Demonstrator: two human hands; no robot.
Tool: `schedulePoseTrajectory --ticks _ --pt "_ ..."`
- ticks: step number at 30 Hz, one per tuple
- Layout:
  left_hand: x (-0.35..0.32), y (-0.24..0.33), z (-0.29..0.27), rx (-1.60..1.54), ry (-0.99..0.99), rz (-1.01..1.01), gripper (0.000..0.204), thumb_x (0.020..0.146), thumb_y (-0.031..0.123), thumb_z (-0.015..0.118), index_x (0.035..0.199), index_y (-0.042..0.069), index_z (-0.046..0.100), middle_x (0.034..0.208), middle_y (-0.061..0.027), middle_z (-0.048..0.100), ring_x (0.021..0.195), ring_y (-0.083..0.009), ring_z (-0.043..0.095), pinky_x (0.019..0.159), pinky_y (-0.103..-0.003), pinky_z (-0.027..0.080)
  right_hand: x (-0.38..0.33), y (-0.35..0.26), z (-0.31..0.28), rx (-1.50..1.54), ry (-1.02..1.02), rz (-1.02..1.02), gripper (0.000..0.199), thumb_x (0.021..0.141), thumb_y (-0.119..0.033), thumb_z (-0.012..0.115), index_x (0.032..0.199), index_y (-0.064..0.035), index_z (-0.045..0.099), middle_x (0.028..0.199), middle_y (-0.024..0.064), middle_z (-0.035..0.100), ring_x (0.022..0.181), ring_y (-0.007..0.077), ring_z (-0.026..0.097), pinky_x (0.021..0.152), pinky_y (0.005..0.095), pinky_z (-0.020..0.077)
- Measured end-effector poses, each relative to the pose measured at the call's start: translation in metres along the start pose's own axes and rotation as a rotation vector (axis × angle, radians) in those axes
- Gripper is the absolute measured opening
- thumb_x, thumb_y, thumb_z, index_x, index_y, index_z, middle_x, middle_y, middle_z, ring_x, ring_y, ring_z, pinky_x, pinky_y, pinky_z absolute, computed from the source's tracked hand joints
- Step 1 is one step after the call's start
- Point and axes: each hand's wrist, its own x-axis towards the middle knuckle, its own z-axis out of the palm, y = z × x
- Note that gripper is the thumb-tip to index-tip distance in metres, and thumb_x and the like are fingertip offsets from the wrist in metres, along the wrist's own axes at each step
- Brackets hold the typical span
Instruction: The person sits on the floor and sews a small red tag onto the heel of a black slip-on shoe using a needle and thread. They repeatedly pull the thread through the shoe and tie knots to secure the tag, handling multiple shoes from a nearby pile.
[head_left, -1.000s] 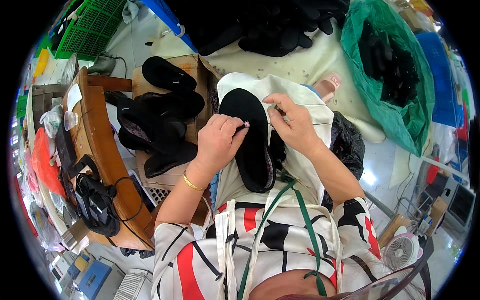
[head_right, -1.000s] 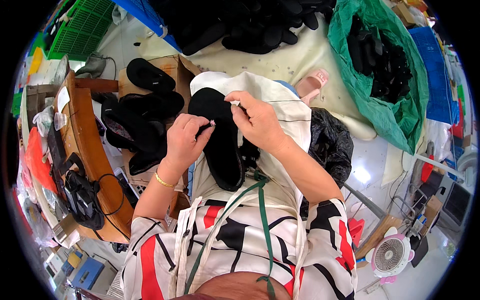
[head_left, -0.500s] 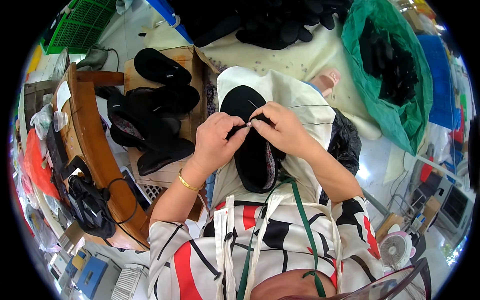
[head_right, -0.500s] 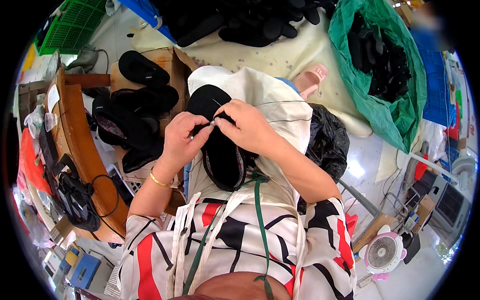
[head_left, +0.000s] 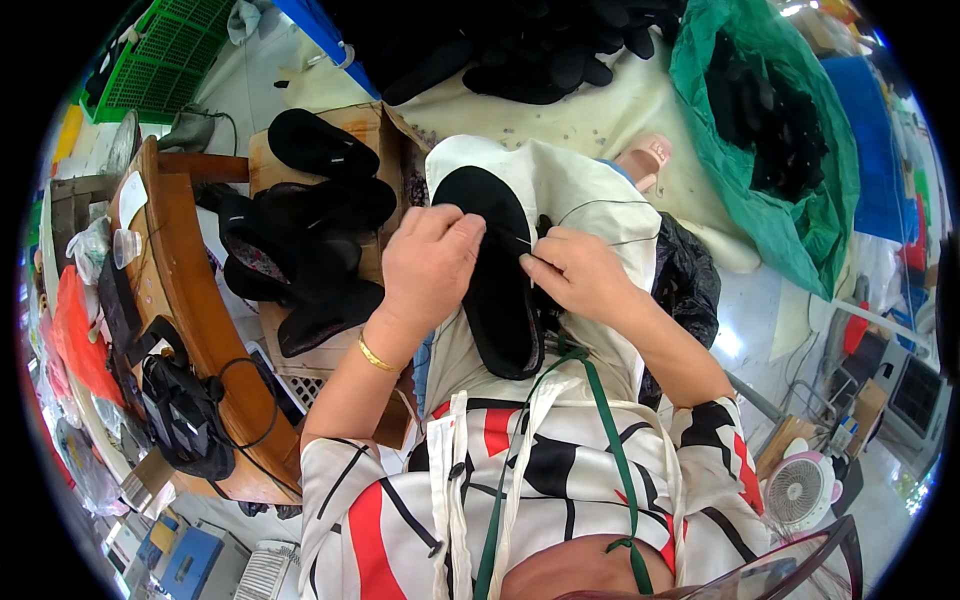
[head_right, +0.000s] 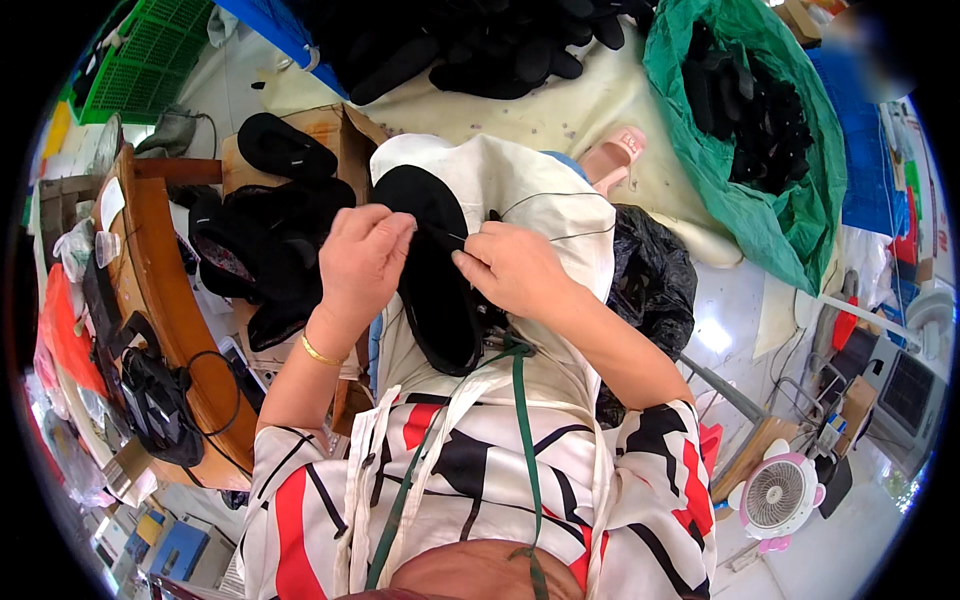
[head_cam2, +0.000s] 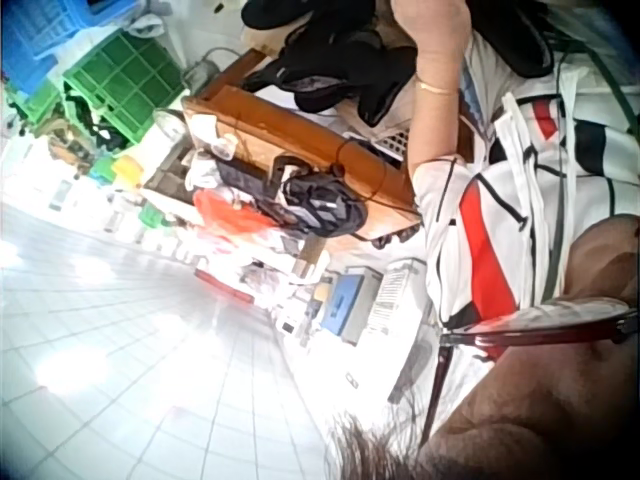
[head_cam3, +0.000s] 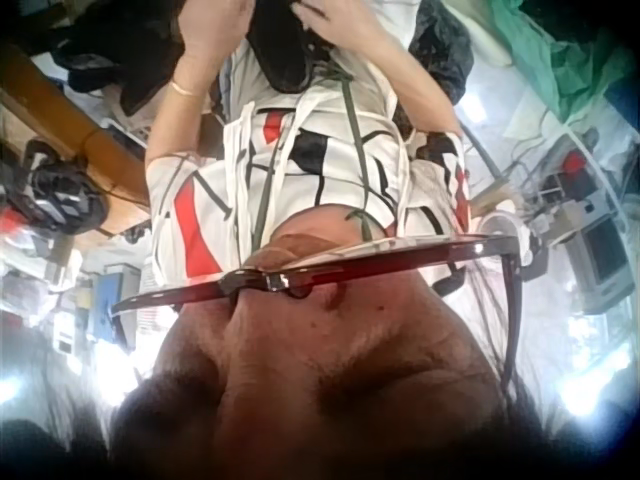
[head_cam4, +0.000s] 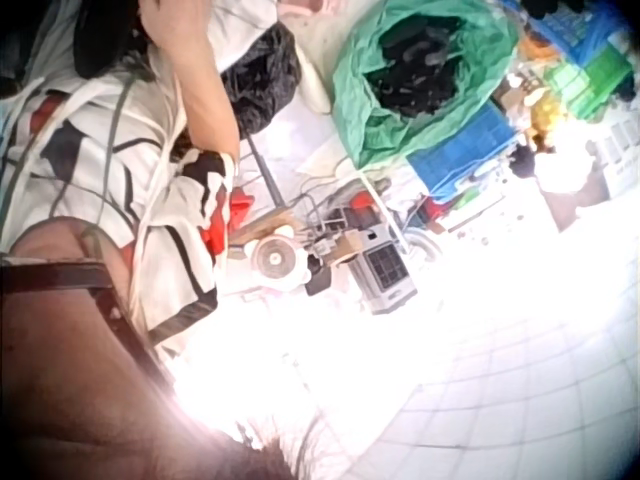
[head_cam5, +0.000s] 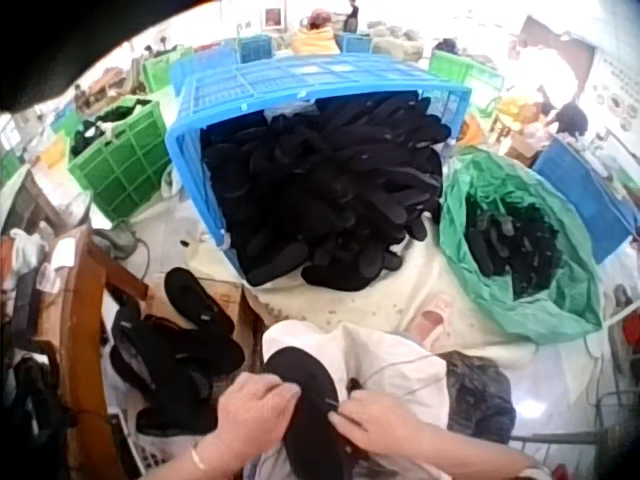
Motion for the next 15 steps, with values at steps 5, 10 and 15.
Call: schedulePoseTrajectory --ticks 5,10,15 --pt "0.001 0.012 -0.008 -0.020 -0.078 -0.018 0.034 0.075 0.014 0.078 0.107 0.008 0.066 0.102 -0.0108 0.062 0.088 -0.0298 0.060 0.071 -0.038 0.052 0.005 0.002 -0.006 -0.135 0.379 -0.014 0.020 0.094 -0.017 0.062 0.082 -0.0013 0.064 0.074 0.0107 0.058 0.070 0.0283 0.059 0.067 0.0383 0.0482" --pt "-0.002 0.015 0.002 0.085 -0.088 -0.057 0.041 0.071 0.014 0.078 0.109 0.007 0.064 0.102 -0.0107 0.062 0.093 -0.0312 0.060 0.072 -0.039 0.052 0.019 -0.032 0.017 0.780 0.434 -0.163 0.037 0.107 -0.029 0.044 0.092 -0.0003 0.062 0.081 0.0068 0.059 0.074 0.0170 0.058 0.091 0.0368 0.0484" --pt "-0.005 0.010 0.010 0.168 -0.010 -0.015 0.036 0.070 0.009 0.075 0.104 0.007 0.065 0.097 -0.0097 0.063 0.088 -0.0297 0.062 0.071 -0.038 0.053 0.005 -0.035 0.044 1.251 0.349 -0.010 0.043 0.109 -0.032 0.039 0.077 -0.0047 0.046 0.072 0.0010 0.048 0.071 0.0121 0.049 0.081 0.0308 0.0466"
